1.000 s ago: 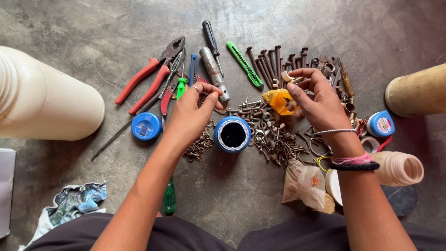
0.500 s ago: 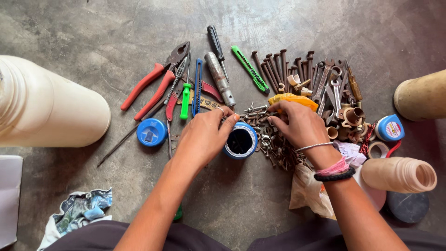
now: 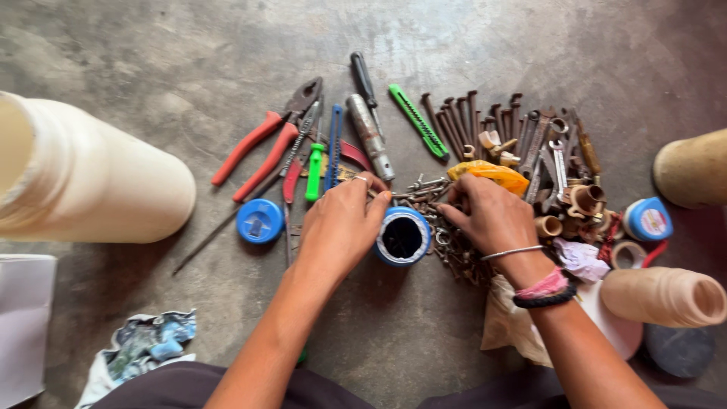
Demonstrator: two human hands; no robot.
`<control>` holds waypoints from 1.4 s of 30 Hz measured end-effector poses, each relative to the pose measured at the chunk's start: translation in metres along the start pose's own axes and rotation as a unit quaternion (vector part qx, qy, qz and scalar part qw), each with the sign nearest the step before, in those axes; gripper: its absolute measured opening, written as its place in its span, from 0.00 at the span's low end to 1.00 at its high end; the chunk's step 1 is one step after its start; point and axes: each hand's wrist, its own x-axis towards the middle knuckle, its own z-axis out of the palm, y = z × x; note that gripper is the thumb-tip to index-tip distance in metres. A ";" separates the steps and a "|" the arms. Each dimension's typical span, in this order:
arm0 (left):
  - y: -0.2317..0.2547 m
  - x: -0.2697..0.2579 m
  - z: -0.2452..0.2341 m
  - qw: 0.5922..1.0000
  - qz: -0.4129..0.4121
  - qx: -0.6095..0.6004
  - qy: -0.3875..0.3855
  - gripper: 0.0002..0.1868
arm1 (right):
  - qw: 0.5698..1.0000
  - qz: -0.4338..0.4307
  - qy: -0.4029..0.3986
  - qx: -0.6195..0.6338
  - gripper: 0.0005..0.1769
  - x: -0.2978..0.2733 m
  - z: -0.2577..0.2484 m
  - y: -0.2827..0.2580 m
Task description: The person sits on the floor and sorts a mixed pile of hardware including screws, bolts, and nuts. They pick up individual items and place them into a small plastic bag and a blue container, organizing the hardware by type.
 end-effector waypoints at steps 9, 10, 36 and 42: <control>-0.021 0.016 0.012 0.987 0.024 -0.128 0.099 0.12 | 0.997 0.001 0.001 0.074 0.14 0.007 -0.026 0.008; -0.023 0.018 0.012 0.984 0.026 -0.145 0.101 0.12 | 0.980 0.027 -0.016 0.196 0.12 0.006 -0.031 0.010; 0.001 0.012 0.014 0.885 -0.071 -0.434 -0.156 0.16 | 0.829 -0.073 -0.034 0.553 0.19 -0.012 -0.043 -0.029; 0.001 0.014 0.004 0.877 -0.091 -0.442 -0.164 0.12 | 0.848 -0.098 -0.027 0.520 0.21 -0.014 -0.048 -0.031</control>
